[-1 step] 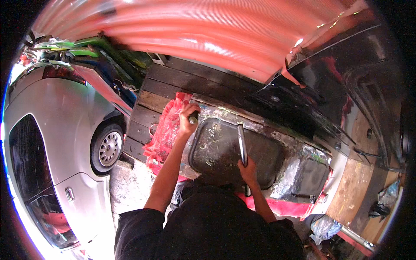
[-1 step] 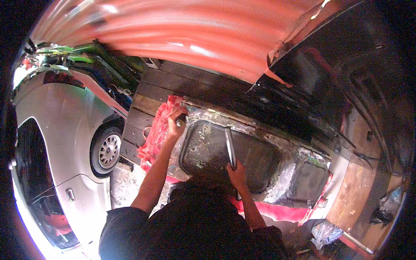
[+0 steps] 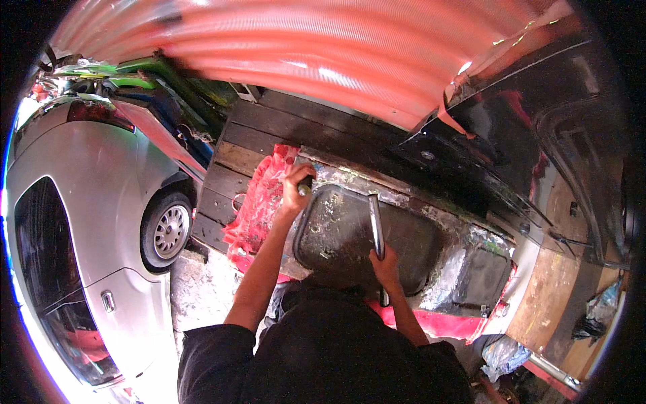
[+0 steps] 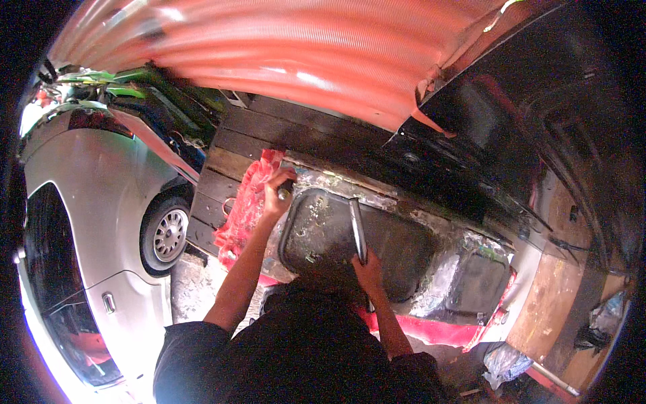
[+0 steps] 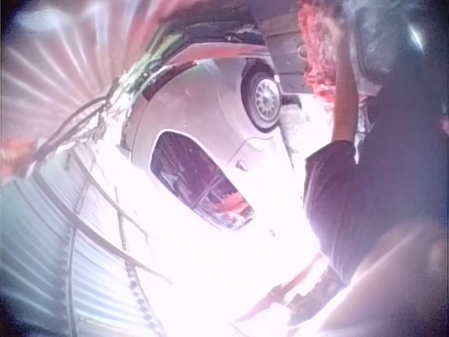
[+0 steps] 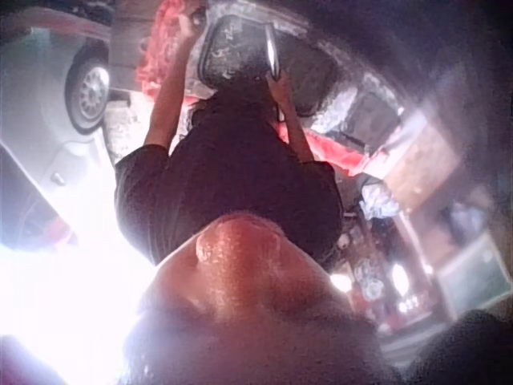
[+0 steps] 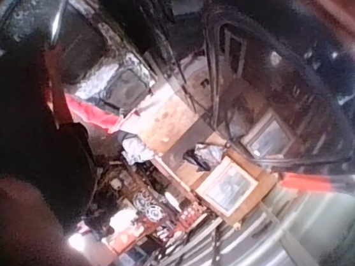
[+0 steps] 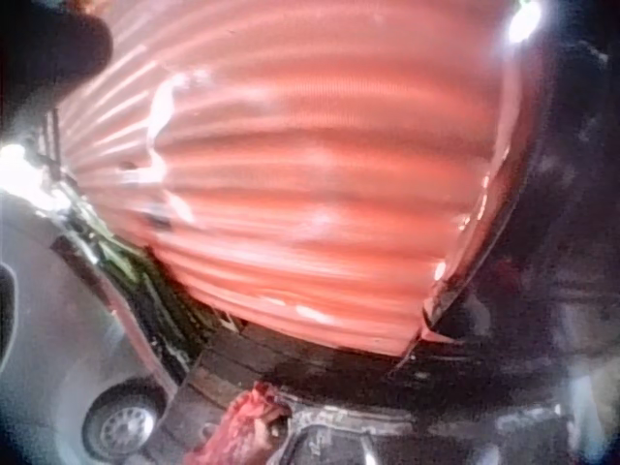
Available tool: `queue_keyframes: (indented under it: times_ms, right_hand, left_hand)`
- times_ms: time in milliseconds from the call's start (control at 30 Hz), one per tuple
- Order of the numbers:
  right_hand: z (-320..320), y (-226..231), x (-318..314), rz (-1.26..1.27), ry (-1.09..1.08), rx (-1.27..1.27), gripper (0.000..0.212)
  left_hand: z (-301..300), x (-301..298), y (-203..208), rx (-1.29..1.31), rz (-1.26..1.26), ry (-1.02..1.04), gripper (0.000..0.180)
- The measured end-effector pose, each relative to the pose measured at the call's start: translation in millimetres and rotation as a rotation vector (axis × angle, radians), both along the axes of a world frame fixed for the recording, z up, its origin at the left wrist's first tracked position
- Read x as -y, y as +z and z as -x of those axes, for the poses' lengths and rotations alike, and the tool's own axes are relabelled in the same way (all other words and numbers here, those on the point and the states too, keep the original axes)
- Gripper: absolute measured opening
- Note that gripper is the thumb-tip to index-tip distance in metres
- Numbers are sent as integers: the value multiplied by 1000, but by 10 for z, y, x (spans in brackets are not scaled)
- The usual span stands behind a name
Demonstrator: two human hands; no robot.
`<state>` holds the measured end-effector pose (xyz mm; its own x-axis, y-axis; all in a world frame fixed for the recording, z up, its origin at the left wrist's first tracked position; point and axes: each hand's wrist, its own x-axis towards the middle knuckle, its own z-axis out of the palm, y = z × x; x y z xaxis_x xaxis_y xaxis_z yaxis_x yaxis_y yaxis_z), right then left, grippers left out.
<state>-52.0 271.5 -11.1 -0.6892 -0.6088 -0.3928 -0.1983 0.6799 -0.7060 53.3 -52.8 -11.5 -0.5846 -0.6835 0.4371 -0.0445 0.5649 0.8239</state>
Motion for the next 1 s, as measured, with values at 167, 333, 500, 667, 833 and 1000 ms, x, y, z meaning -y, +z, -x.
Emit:
queue_keyframes:
  times_ms: [167,333,500,667,833,1000]
  right_hand:
    - [-6,51,111,-8,4,9,41]
    - [-65,-274,17,187,-104,-87,24]
    - [-22,78,27,-1,-61,0,31]
    - [-35,56,42,45,-73,-47,29]
    - [-89,36,104,7,-103,-22,30]
    - [-83,-204,5,17,-176,32,29]
  left_hand:
    - [189,-204,95,122,27,-248,35]
    - [-69,143,-127,154,84,-313,35]
    - [-274,509,-127,132,146,-64,27]
    - [-29,153,192,73,124,-202,30]
    - [58,-8,-36,-17,-20,-229,32]
    - [-52,341,-481,-304,-368,17,25]
